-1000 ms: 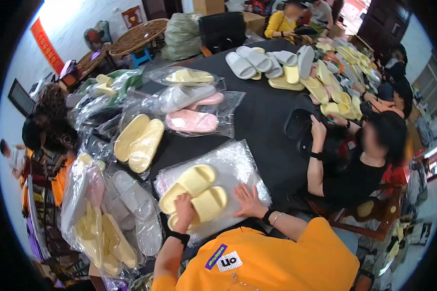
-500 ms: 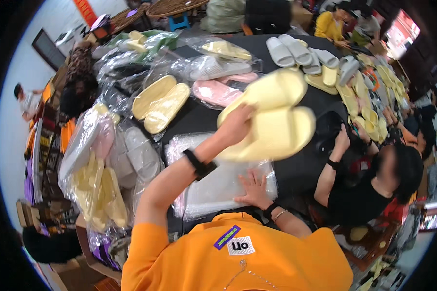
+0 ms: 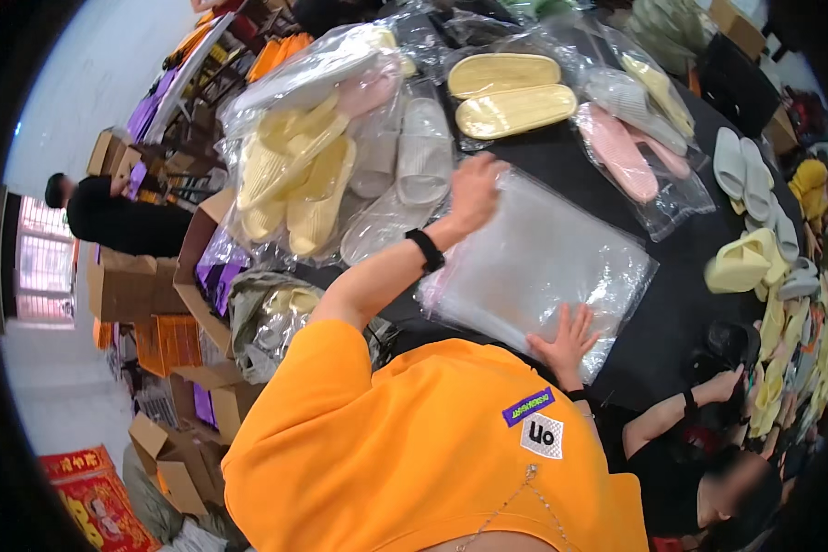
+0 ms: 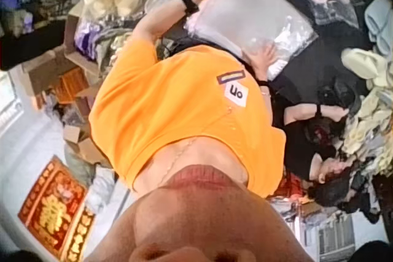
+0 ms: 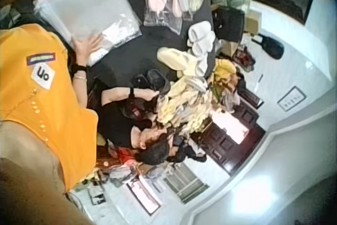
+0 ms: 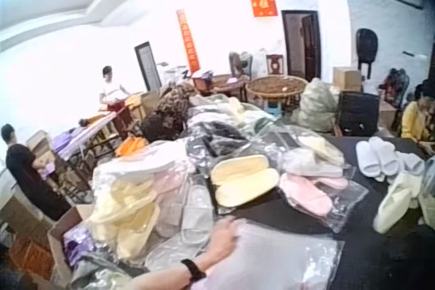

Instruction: The person is sorting and placing various styles of plastic slides into clear plastic bags.

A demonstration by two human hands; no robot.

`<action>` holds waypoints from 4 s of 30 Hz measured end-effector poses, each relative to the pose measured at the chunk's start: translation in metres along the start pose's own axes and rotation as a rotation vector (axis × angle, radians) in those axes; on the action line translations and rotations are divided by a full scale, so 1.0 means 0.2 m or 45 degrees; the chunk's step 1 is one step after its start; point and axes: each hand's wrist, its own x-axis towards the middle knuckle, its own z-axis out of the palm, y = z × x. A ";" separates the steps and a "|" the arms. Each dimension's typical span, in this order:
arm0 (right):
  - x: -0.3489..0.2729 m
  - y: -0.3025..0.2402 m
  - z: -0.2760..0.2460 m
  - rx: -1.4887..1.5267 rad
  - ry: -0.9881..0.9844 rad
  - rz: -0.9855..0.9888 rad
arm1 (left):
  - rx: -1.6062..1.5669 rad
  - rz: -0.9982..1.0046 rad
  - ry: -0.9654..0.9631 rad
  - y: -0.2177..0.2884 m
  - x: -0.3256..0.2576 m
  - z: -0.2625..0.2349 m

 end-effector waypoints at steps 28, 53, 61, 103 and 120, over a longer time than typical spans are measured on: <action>0.11 -0.28 -0.25 2.192 -0.574 -0.017 | -1.454 -0.515 -0.490 0.52 -0.16 -0.37; 0.07 0.21 -0.22 1.769 0.034 0.621 | -1.774 -0.715 -1.349 0.17 -0.16 -0.46; 0.04 0.29 -0.12 1.563 -0.036 0.597 | -0.313 0.565 -1.028 0.02 -0.46 -0.05; -0.02 0.39 -0.32 0.666 0.432 0.397 | -0.320 0.105 0.401 -0.03 0.06 -0.31; 0.02 0.30 -0.05 1.250 0.519 0.053 | -0.396 0.507 -0.328 0.74 -0.20 0.11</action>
